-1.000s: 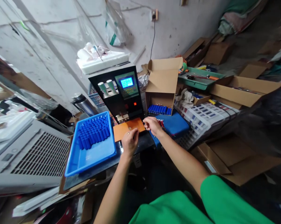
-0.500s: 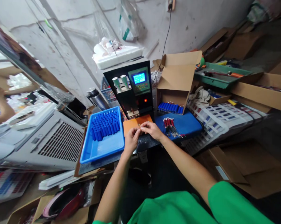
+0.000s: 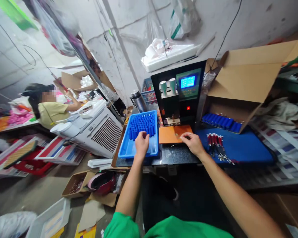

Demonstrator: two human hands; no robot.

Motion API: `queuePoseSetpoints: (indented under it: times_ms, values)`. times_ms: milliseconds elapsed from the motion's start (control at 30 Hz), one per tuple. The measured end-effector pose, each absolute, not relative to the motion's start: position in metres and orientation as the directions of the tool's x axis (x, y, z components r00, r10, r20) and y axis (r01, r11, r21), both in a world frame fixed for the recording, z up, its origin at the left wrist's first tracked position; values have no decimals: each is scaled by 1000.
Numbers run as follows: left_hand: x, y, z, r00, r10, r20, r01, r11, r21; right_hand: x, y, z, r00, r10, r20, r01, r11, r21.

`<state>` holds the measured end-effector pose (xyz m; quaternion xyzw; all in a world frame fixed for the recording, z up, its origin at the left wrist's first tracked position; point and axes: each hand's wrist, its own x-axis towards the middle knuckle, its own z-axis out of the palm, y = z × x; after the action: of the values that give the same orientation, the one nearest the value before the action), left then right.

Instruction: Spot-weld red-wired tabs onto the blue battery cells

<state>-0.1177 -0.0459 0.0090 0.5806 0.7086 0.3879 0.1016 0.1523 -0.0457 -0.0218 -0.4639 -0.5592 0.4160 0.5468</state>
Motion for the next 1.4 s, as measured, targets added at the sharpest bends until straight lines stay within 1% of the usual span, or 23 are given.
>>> queuePoseSetpoints:
  times_ms: [33, 100, 167, 267, 400, 467, 500, 567, 600, 633, 700, 733, 800, 867, 967, 1133, 1200, 1400]
  values:
    - [-135, -41, 12, -347, 887, 304, 813, 123, 569, 151, -44, -23, 37, 973, 228, 68, 225, -972]
    - [-161, -34, 15, -392, 887, 244, 880, 284, 382, 149, -43, -25, 33, 974, 226, 73, 223, -972]
    - [-176, -29, 14, -388, 905, 175, 908, 342, 244, 146, -43, -27, 28, 974, 223, 87, 220, -972]
    - [-179, -24, 11, -347, 929, 129, 933, 328, 146, 145, -44, -30, 27, 975, 219, 109, 215, -970]
    - [-173, -23, 9, -352, 923, 154, 934, 337, 116, 145, -46, -31, 25, 975, 219, 113, 215, -970]
    - [-174, -26, 11, -368, 914, 174, 927, 346, 142, 145, -46, -29, 32, 975, 220, 100, 216, -971]
    - [-175, -28, 12, -372, 910, 184, 923, 342, 174, 145, -46, -29, 37, 975, 221, 90, 217, -972]
    - [-177, -32, 15, -373, 900, 225, 908, 305, 286, 145, -45, -26, 46, 975, 218, 62, 215, -975]
    - [-175, -33, 17, -372, 891, 260, 892, 265, 367, 145, -44, -25, 51, 975, 214, 42, 212, -976]
    - [-171, -33, 18, -369, 878, 306, 864, 202, 461, 145, -43, -24, 54, 976, 209, 19, 208, -978]
    - [-153, -30, 20, -341, 857, 386, 756, 6, 654, 145, -40, -21, 71, 979, 190, -33, 193, -981]
    - [-139, -28, 20, -306, 861, 407, 675, -105, 730, 145, -38, -20, 82, 981, 178, -58, 183, -981]
    - [-103, -21, 17, -201, 889, 411, 498, -268, 825, 144, -36, -19, 111, 981, 159, -109, 171, -979]
    - [-66, -14, 13, -117, 908, 402, 392, -329, 859, 144, -35, -18, 145, 979, 143, -165, 167, -972]
    - [-25, -4, 5, -80, 926, 369, 350, -321, 880, 148, -35, -17, 193, 973, 129, -218, 171, -961]
    - [-9, 6, -1, 47, 955, 292, 291, -292, 911, 157, -28, -13, 213, 964, 162, -159, 197, -967]
    - [-10, 8, -2, 62, 954, 292, 304, -297, 905, 159, -21, -12, 213, 962, 169, -144, 202, -969]
    - [-3, 10, -6, 24, 949, 314, 311, -305, 900, 153, 1, -10, 192, 967, 166, -136, 194, -972]
